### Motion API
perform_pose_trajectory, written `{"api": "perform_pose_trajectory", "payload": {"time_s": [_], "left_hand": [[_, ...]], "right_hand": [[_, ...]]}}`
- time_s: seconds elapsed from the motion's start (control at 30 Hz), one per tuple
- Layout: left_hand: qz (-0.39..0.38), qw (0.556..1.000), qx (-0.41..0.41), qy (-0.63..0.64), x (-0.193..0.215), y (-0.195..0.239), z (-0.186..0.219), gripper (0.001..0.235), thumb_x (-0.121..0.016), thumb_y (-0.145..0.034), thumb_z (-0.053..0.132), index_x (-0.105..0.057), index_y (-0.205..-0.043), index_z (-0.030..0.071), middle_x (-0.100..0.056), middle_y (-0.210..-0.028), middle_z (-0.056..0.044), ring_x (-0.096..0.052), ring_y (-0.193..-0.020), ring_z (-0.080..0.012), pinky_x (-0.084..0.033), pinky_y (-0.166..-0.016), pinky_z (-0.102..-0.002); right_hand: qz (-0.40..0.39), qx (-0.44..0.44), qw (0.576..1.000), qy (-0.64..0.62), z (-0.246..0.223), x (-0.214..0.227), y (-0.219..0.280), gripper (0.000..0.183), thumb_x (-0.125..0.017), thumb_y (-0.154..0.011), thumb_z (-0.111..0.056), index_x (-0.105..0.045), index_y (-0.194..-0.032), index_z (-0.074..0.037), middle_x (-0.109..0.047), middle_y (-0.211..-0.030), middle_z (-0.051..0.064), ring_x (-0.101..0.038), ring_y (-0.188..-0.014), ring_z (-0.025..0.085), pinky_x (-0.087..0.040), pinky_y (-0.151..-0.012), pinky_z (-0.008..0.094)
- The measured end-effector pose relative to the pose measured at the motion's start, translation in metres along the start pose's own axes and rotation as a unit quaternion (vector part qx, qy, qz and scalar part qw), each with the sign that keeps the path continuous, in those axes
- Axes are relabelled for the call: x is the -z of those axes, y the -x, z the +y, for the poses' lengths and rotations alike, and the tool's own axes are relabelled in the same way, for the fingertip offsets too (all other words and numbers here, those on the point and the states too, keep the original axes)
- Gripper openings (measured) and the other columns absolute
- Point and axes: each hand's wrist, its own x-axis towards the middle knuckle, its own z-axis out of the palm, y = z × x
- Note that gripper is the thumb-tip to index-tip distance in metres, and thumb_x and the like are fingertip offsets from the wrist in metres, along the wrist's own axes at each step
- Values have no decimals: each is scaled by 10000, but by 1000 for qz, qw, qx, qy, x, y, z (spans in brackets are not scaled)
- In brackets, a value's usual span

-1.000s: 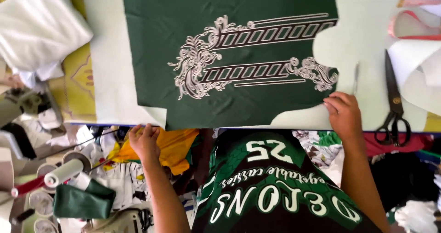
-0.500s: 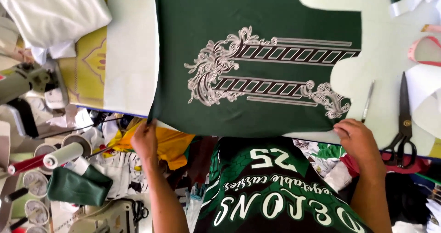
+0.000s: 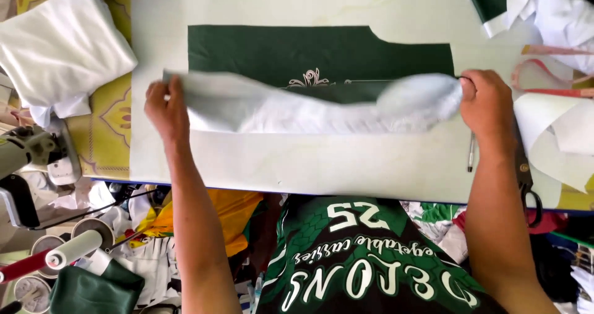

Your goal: Cutting fabric with scissors and then folding and organizing the cut pieces on a table

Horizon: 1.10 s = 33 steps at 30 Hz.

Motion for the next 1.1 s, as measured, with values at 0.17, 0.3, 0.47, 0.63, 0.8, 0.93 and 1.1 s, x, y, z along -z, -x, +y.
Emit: {"api": "perform_pose_trajectory", "payload": {"time_s": [0.17, 0.3, 0.47, 0.63, 0.8, 0.93, 1.1], "left_hand": [[-104, 985, -24, -138, -16, -23, 4, 284, -796, -937, 202, -685, -1153, 54, -659, -1267, -139, -609, -1175, -325, -508, -922, -451], [-94, 964, 118, -218, -27, 4, -47, 329, -721, -965, 301, -706, -1152, 31, -678, -1222, -160, -604, -1157, -366, -482, -930, -515], [-67, 958, 151, -236, -46, 39, -94, 333, -712, -994, 349, -613, -1075, 42, -513, -1189, -135, -570, -1134, -446, -470, -982, -505], [-61, 965, 184, -176, -34, 43, -113, 252, -638, -1046, 352, -524, -1067, 127, -609, -1044, -135, -644, -989, -413, -495, -866, -524], [-120, 943, 309, 27, 27, 51, -19, 360, -736, -952, 116, -474, -1195, 163, -675, -891, -28, -653, -728, -146, -523, -735, -308], [-94, 930, 341, 96, 37, 41, 4, 358, -749, -906, 145, -486, -1146, 104, -639, -842, -117, -635, -763, -190, -600, -784, -303], [-76, 951, 279, 109, 5, -10, 18, 342, -761, -890, 144, -538, -1146, 97, -700, -845, -125, -669, -736, -162, -625, -705, -275]], "right_hand": [[125, -39, 991, 21, -8, -27, 5, 256, -735, -1106, -82, -697, -1328, 40, -672, -1102, 180, -600, -802, 330, -500, -756, 463], [124, -152, 980, -29, -2, -86, 60, 215, -710, -1099, -162, -717, -1195, 30, -747, -1033, 168, -681, -857, 332, -521, -812, 439], [144, -174, 974, 0, -36, -122, 73, 191, -766, -1054, -231, -695, -942, -92, -639, -811, 71, -651, -775, 326, -532, -776, 436], [139, -142, 980, 11, -32, -141, 65, 255, -846, -928, -229, -626, -910, -103, -578, -808, 65, -637, -819, 339, -522, -787, 444], [53, -372, 836, -399, -75, -57, 68, 287, -765, -964, -91, -508, -1042, 11, -622, -772, 162, -638, -601, 222, -529, -622, 359], [-1, -455, 796, -398, -108, 8, 44, 306, -684, -985, 3, -484, -1193, -100, -645, -948, 113, -610, -798, 179, -533, -826, 309], [123, -415, 785, -444, -47, -21, -1, 248, -706, -918, 39, -567, -1033, -131, -563, -769, 36, -561, -654, 115, -492, -664, 261]]}}
